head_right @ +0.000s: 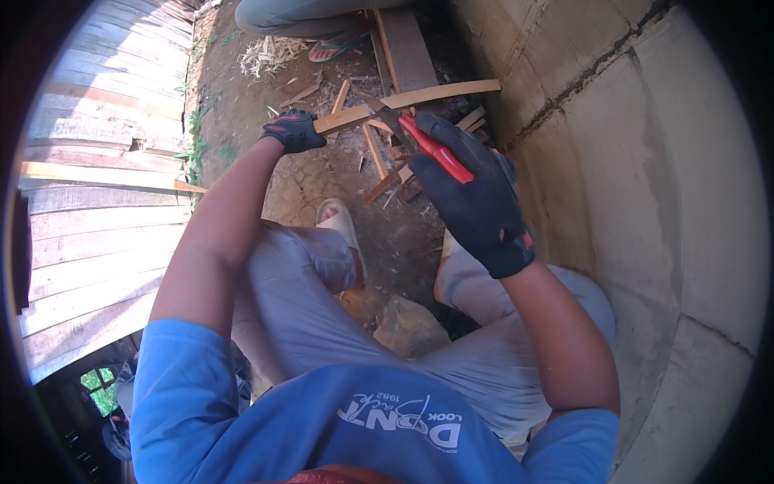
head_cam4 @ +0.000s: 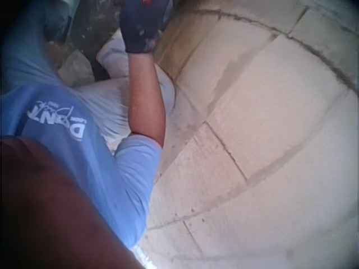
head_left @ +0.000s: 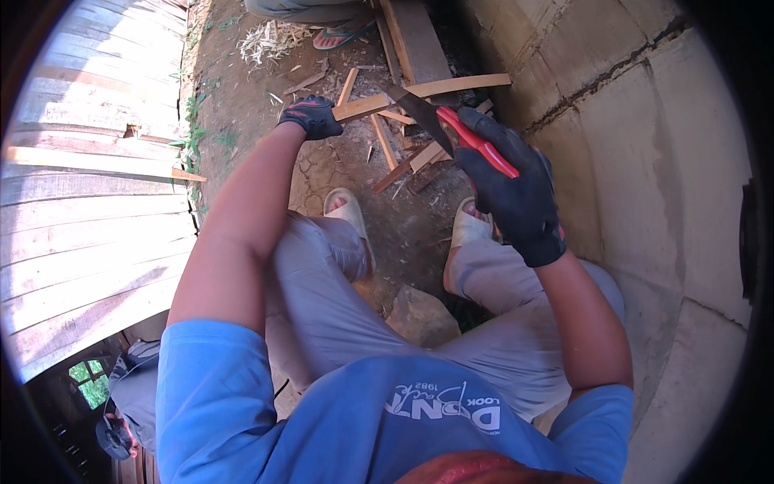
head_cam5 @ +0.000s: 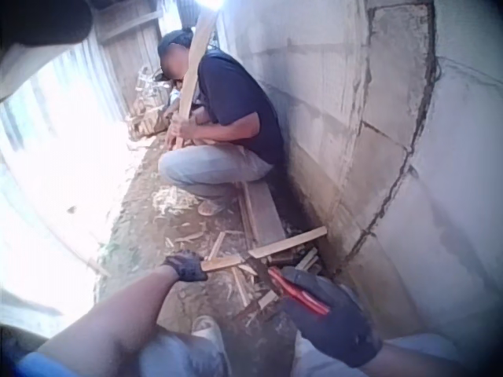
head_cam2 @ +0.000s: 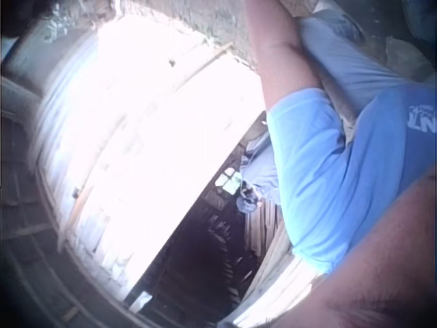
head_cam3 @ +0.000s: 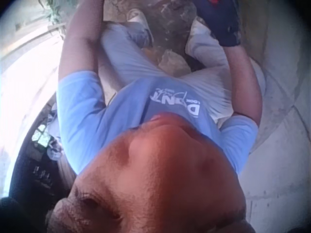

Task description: The person sits on the ground and uses a hand saw to cut a small wooden stick into smaller pieces. The person holds the wood with one hand and saws with the other, creating wood shavings and small cut pieces that fall to the ground.

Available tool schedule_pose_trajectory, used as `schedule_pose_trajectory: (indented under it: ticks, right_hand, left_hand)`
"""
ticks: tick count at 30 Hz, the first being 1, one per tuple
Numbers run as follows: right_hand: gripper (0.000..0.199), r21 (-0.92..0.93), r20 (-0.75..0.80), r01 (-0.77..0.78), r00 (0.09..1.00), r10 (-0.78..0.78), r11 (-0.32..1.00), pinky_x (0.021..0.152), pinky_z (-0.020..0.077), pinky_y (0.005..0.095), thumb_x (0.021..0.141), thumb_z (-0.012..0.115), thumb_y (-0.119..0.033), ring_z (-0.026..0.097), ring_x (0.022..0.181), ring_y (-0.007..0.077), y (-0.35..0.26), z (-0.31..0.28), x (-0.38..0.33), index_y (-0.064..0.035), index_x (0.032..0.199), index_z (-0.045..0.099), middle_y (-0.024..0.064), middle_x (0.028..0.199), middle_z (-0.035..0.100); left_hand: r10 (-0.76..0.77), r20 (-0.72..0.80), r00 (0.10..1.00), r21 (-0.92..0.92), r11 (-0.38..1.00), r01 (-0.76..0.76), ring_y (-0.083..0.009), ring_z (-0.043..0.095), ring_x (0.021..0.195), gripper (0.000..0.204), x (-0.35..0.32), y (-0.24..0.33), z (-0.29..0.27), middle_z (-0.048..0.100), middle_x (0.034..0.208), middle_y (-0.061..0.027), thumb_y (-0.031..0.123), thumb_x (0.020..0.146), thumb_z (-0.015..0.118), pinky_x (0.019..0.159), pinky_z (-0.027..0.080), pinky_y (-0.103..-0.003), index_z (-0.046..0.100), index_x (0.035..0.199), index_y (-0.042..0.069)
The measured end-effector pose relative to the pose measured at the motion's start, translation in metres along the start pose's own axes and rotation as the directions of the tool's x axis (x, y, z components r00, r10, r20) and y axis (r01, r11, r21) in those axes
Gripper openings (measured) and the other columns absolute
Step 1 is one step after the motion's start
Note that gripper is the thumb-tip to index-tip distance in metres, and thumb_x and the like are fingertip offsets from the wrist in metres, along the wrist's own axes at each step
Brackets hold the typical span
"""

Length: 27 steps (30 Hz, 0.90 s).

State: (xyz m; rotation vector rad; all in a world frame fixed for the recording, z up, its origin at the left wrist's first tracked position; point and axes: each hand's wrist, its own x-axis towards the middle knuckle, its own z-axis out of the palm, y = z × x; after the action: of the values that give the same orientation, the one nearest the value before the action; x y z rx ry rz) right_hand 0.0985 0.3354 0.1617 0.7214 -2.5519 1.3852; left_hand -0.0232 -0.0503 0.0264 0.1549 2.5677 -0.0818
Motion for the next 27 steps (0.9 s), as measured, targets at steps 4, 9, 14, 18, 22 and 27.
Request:
schedule_pose_trajectory:
  ticks: [4,9,14,18,22,27]
  right_hand:
    - [0.038,0.201,0.019,-0.237,0.971,0.238,0.950,0.086,0.0572,0.0391,0.094,0.075,-0.016,0.073,0.097,0.0274,-0.012,-0.010,0.003,-0.0015,0.129,0.071,0.0158,0.117,0.076]
    - [0.033,0.277,0.041,-0.331,0.942,0.333,0.902,0.089,0.0584,0.0405,0.095,0.075,-0.017,0.076,0.100,0.0292,-0.016,-0.023,0.002,-0.0003,0.124,0.072,0.0173,0.117,0.076]
    - [0.036,0.051,-0.049,-0.007,0.999,0.009,0.999,0.063,0.0519,0.0301,0.095,0.073,-0.010,0.063,0.068,0.0131,0.006,-0.024,-0.006,-0.0011,0.130,0.073,0.0134,0.116,0.075]
    - [0.035,-0.126,-0.118,0.188,0.972,-0.203,0.974,0.061,0.0525,0.0285,0.097,0.071,-0.010,0.063,0.066,0.0110,0.021,-0.017,-0.004,-0.0023,0.130,0.074,0.0126,0.121,0.075]
    - [0.030,0.332,-0.050,-0.297,0.942,0.331,0.895,0.071,0.0580,0.0332,0.097,0.072,-0.013,0.071,0.077,0.0201,-0.011,-0.024,0.000,-0.0042,0.125,0.075,0.0133,0.113,0.075]
    - [0.036,0.356,0.038,-0.439,0.889,0.456,0.825,0.061,0.0549,0.0314,0.096,0.073,-0.015,0.067,0.064,0.0158,-0.019,-0.037,0.007,-0.0037,0.131,0.073,0.0123,0.106,0.076]
  left_hand:
    - [-0.002,0.051,0.999,0.052,0.999,0.000,-0.0379,0.072,0.114,0.064,-0.002,0.001,-0.009,0.075,0.125,-0.0191,0.058,0.081,0.071,0.099,0.057,-0.048,0.076,0.125,0.012]
    - [0.013,0.049,0.999,0.064,0.998,-0.016,-0.0389,0.072,0.113,0.063,0.000,-0.006,-0.009,0.075,0.122,-0.0208,0.059,0.081,0.072,0.097,0.057,-0.049,0.076,0.121,0.011]
    - [0.013,0.047,0.999,0.056,0.998,-0.016,-0.0397,0.072,0.111,0.063,-0.002,0.005,-0.017,0.075,0.121,-0.0208,0.058,0.080,0.072,0.096,0.057,-0.049,0.076,0.122,0.011]
    - [0.059,-0.037,0.998,0.060,0.997,-0.057,-0.0395,0.074,0.099,0.056,-0.001,-0.001,-0.009,0.077,0.105,-0.0202,0.054,0.080,0.075,0.089,0.057,-0.049,0.076,0.114,0.010]
    - [0.044,-0.031,0.999,0.063,0.997,-0.042,-0.0397,0.073,0.105,0.058,0.002,-0.003,-0.005,0.077,0.113,-0.0206,0.053,0.078,0.073,0.093,0.058,-0.049,0.077,0.118,0.011]
    - [0.034,-0.044,0.998,0.012,0.999,-0.034,-0.0396,0.074,0.108,0.059,0.003,-0.002,-0.004,0.077,0.117,-0.0203,0.053,0.076,0.075,0.094,0.059,-0.049,0.078,0.118,0.012]
